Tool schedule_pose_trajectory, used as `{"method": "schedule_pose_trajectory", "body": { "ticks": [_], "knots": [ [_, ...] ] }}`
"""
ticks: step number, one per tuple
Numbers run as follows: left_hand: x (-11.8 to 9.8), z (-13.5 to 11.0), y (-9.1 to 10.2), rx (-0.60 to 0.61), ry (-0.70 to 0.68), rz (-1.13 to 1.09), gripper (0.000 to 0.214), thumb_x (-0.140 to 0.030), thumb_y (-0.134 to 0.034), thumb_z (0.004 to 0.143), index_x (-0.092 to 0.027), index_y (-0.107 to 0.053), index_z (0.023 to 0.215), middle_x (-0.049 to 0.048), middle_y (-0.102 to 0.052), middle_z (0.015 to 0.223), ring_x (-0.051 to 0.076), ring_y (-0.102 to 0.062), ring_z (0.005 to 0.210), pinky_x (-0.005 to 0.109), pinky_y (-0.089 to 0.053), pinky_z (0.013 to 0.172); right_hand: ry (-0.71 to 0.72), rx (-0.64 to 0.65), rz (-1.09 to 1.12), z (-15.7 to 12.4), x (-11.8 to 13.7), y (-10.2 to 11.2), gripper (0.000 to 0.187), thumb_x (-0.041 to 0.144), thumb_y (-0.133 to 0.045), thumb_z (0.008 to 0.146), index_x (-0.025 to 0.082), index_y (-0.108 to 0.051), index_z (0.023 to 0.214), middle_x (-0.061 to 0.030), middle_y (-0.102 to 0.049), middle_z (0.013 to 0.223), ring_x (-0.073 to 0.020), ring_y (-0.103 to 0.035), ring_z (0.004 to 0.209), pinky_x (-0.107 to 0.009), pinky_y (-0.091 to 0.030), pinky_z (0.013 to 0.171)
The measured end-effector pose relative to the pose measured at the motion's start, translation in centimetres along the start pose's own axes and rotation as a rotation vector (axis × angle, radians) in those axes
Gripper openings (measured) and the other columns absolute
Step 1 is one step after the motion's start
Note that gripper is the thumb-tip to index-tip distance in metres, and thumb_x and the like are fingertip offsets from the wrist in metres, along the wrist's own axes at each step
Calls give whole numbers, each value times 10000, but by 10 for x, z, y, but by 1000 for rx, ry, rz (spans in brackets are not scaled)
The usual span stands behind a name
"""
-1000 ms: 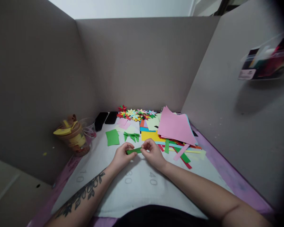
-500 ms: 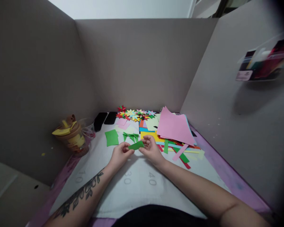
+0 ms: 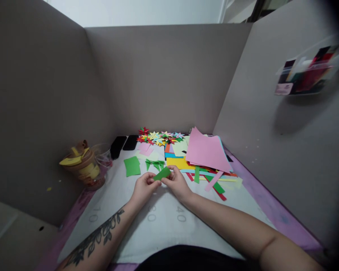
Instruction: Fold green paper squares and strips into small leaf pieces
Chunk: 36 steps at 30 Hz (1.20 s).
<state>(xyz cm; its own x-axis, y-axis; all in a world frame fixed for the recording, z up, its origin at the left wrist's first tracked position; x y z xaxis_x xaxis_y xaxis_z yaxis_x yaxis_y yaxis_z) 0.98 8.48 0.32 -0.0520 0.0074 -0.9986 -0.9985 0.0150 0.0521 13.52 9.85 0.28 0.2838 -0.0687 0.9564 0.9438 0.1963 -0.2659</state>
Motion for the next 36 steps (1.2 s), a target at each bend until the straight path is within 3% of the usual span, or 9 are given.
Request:
{"method": "schedule_pose_trajectory", "body": {
  "ticks": [9, 15, 23, 28, 32, 36],
  "knots": [
    [1, -1, 0, -31, 27, 15, 314, -289, -718, 589, -152, -552, 817, -59, -565, 488, 93, -500, 436, 177, -324, 433, -9, -30, -16, -1, 0, 0, 494, 194, -640, 629, 245, -364, 1037, 65, -573, 678, -141, -580, 610, -260, -445, 575],
    [0, 0, 4, -42, 20, 53, 338, -312, -703, 609, -152, -536, 855, -24, -627, 539, 112, -534, 462, 190, -353, 454, -44, -128, 25, 9, -4, 24, 494, 210, -682, 620, 244, -371, 1003, 102, -547, 609, -104, -523, 514, -215, -372, 529],
    [3, 1, 12, -84, 37, 73, 340, -318, -707, 592, -161, -544, 847, -40, -601, 519, 102, -493, 432, 188, -314, 435, 65, -183, 4, 20, 6, 51, 398, 239, -670, 643, 222, -416, 950, 78, -542, 624, -105, -496, 552, -236, -374, 595],
    [0, 2, 16, -93, -19, 121, 301, -293, -687, 601, -172, -556, 844, -68, -550, 496, 102, -482, 434, 193, -327, 447, 160, -59, -186, 15, 24, 38, 166, 271, -616, 703, 206, -547, 839, 16, -545, 783, -131, -516, 715, -249, -400, 665],
    [-8, 2, 18, -100, -105, 239, 226, -264, -662, 624, -175, -594, 820, -63, -539, 504, 113, -494, 471, 204, -345, 481, 137, 21, -243, 10, 27, 26, 159, 276, -636, 704, 212, -597, 845, 2, -568, 833, -149, -528, 778, -266, -418, 705],
    [-18, 0, 20, -123, -166, 337, 181, -234, -645, 640, -184, -612, 810, -46, -574, 546, 132, -531, 531, 221, -383, 532, 110, 68, -225, 10, 21, 22, 231, 426, -604, 753, 202, -650, 788, -26, -594, 837, -155, -535, 727, -275, -438, 650]
  ]
}}
Point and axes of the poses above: each hand's wrist, its own z-axis towards the middle knuckle, its own y-axis out of the back of the hand, x = y × z, the point moved 10 cm from there along z, towards the middle knuckle
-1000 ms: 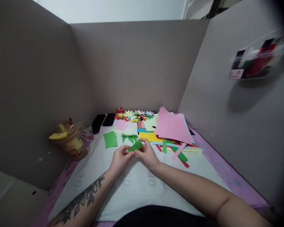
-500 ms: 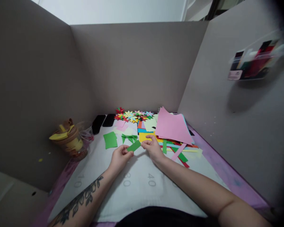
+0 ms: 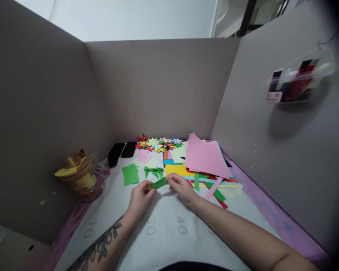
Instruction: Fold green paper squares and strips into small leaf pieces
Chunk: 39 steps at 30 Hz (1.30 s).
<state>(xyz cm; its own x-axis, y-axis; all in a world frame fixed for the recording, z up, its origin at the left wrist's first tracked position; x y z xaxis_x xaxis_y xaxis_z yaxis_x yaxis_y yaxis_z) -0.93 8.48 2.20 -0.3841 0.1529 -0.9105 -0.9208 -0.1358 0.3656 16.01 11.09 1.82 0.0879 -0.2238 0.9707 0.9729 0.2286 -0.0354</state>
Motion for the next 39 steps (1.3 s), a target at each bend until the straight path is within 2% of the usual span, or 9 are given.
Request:
{"method": "schedule_pose_trajectory", "body": {
  "ticks": [5, 7, 10, 15, 19, 24, 28, 33, 39],
  "knots": [
    [-6, 0, -2, 42, -22, -80, 258, -227, -664, 630, -180, -615, 879, 16, -654, 771, 163, -596, 694, 240, -444, 617, -165, -12, 120, 0, -30, 3, 436, 522, -487, 815, 159, -689, 684, -53, -620, 696, -152, -551, 614, -283, -443, 587],
    [-5, 1, -5, 75, -22, -156, 300, -275, -652, 661, -176, -603, 940, 36, -654, 850, 170, -598, 747, 240, -449, 632, -184, -2, 45, 0, -34, 4, 336, 443, -561, 783, 155, -693, 672, -39, -620, 646, -150, -550, 597, -275, -437, 576],
    [-1, 2, -8, 101, -17, -172, 301, -324, -594, 721, -169, -588, 979, 9, -614, 748, 142, -560, 655, 225, -417, 579, -130, 74, -121, 2, -28, -1, 101, 226, -623, 703, 163, -697, 728, -26, -650, 719, -155, -574, 653, -265, -447, 604],
    [3, 4, -14, 141, -19, -4, 218, -246, -567, 703, -166, -557, 905, -51, -488, 598, 108, -472, 552, 204, -363, 523, 149, 149, -431, -2, 5, -10, 426, -10, -418, 645, 192, -668, 926, -48, -650, 975, -178, -590, 897, -330, -470, 805],
    [1, 4, -10, 100, -60, 29, 116, -194, -516, 702, -175, -495, 814, -46, -498, 657, 102, -471, 576, 204, -362, 539, 522, 244, -791, -25, 40, -38, 564, -49, -440, 629, 218, -589, 1103, -85, -482, 1276, -238, -382, 1204, -443, -340, 990],
    [4, 6, -5, 56, -84, 82, 129, -191, -513, 714, -185, -459, 831, -53, -486, 664, 105, -481, 582, 214, -370, 557, 691, 278, -1033, -37, 43, -63, 232, 67, -511, 759, 213, -623, 900, -65, -602, 968, -211, -488, 916, -354, -416, 798],
    [7, 6, -6, 65, -110, 180, 212, -140, -476, 730, -182, -456, 938, -35, -509, 705, 120, -506, 617, 237, -401, 595, 723, 368, -1096, -35, 32, -68, 197, 57, -467, 787, 194, -609, 793, -52, -605, 809, -168, -504, 751, -270, -405, 658],
    [-16, 2, -6, 82, -346, 441, 291, -78, -497, 724, -182, -561, 988, 51, -567, 931, 177, -527, 859, 318, -427, 771, 670, 456, -1046, -29, 23, -54, 210, 59, -470, 790, 203, -613, 845, -52, -633, 891, -165, -547, 805, -259, -419, 693],
    [-37, -16, -34, 365, -651, 654, 249, -72, -551, 770, -262, -704, 820, 12, -667, 959, 232, -480, 1015, 390, -352, 866, 591, 565, -908, -23, 11, -43, 228, 47, -469, 787, 198, -623, 862, -52, -642, 946, -162, -572, 857, -266, -443, 749]
  ]
}}
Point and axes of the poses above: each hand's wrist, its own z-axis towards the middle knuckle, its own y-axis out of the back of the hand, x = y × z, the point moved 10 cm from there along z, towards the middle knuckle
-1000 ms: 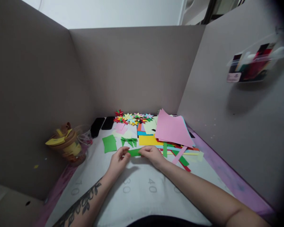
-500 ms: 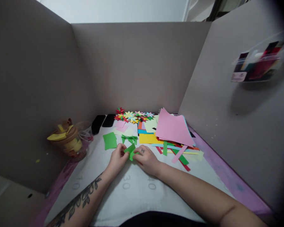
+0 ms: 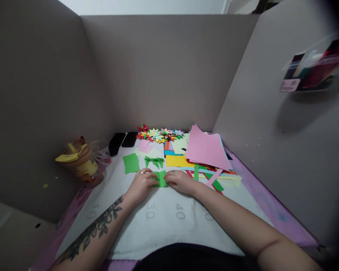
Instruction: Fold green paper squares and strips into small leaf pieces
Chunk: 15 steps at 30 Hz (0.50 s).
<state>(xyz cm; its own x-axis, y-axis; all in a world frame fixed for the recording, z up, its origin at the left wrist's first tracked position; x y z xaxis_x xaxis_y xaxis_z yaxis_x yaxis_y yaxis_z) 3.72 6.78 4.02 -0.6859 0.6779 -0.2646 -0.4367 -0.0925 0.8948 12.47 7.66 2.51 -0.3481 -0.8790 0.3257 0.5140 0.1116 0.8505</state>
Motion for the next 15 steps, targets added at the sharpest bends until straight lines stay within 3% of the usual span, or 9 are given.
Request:
{"method": "schedule_pose_trajectory", "body": {
  "ticks": [8, 15],
  "knots": [
    [-10, -3, -19, 165, -90, -111, 250, -144, -476, 858, -233, -696, 936, 25, -676, 927, 157, -567, 845, 275, -404, 765, -64, -11, 86, 4, -4, 2, 148, 93, -519, 796, 188, -632, 809, -47, -631, 850, -171, -550, 834, -319, -423, 808],
    [-10, -3, -18, 176, -56, -117, 260, -169, -452, 862, -226, -688, 954, 26, -661, 917, 168, -559, 857, 279, -402, 778, -334, -105, 185, 6, -28, -1, 117, 81, -566, 743, 173, -625, 700, -37, -592, 815, -156, -537, 809, -284, -427, 758]
  ]
}}
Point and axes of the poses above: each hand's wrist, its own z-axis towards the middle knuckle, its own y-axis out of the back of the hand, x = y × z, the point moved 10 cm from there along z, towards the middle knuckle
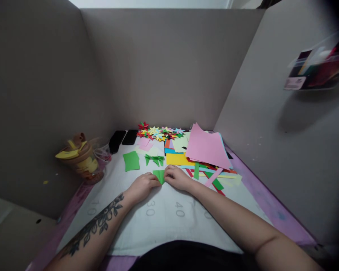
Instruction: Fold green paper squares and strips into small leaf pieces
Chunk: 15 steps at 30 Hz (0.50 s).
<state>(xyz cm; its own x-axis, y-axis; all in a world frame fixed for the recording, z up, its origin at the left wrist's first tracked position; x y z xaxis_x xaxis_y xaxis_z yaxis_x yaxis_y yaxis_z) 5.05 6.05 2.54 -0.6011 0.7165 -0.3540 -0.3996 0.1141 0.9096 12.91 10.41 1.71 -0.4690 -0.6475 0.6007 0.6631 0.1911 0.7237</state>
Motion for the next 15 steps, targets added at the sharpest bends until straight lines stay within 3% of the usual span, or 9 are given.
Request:
{"method": "schedule_pose_trajectory", "body": {
  "ticks": [4, 12, 15],
  "knots": [
    [1, 1, -1, 7, 4, 7, 263, -166, -457, 849, -223, -698, 935, 30, -660, 910, 173, -561, 853, 281, -406, 773, -80, -23, 19, 4, -9, -3, 93, 107, -581, 732, 163, -610, 664, -31, -569, 792, -145, -527, 772, -261, -422, 707],
    [4, -1, -1, -21, 38, 7, 296, -61, -447, 786, -204, -703, 831, 42, -673, 849, 178, -588, 843, 278, -440, 751, -108, -67, -57, 6, -13, -8, 91, 99, -584, 714, 159, -578, 647, -28, -537, 753, -151, -501, 751, -267, -407, 692],
    [7, -1, 3, -62, 68, -31, 307, -45, -440, 780, -199, -687, 878, 44, -666, 856, 166, -586, 823, 263, -443, 750, -122, -68, -71, 6, -15, -9, 84, 104, -577, 719, 161, -576, 658, -28, -531, 764, -150, -495, 758, -266, -401, 697]
  ]
}}
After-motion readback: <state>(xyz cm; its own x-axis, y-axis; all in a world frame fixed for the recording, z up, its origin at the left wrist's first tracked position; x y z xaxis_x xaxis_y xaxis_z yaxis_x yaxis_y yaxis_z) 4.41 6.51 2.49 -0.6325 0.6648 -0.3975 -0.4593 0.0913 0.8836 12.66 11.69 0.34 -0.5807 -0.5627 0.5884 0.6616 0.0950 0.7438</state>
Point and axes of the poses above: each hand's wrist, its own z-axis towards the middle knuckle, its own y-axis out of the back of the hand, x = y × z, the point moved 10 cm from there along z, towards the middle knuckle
